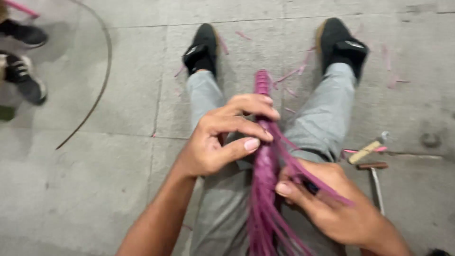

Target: Weaving a circular purple seat base using plastic strips and hand tools.

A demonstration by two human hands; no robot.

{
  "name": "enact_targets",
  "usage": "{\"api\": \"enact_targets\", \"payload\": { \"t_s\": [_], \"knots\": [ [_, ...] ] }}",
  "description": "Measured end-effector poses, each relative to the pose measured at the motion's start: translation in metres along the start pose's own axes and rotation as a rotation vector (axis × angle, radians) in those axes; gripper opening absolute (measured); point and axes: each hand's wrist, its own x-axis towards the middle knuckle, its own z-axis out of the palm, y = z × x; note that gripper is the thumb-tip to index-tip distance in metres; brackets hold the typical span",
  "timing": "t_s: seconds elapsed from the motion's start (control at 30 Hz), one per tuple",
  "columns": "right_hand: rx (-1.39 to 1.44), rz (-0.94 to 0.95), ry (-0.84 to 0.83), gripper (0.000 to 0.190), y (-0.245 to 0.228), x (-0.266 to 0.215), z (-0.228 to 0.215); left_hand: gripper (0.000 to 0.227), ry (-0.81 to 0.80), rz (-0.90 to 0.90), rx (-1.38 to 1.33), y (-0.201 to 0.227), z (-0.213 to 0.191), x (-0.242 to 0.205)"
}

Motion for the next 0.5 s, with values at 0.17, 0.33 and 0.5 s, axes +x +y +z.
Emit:
{"api": "enact_targets", "payload": {
  "t_s": [0.17, 0.33, 0.5],
  "knots": [
    [0.18, 0.104, -0.062, 0.023, 0.028, -0.01, 0.001, 0.009, 0.175, -0.008, 0.228, 0.035, 0.009, -0.026],
    [0.242, 0.173, 0.09, 0.02, 0.028, -0.037, 0.014, 0.013, 0.044, -0.048, 0.327, 0.058, 0.021, -0.013],
    [0.376, 0.284, 0.139, 0.019, 0.038, -0.078, 0.014, 0.018, -0.093, -0.12, 0.51, 0.085, 0.036, 0.008]
  ]
}}
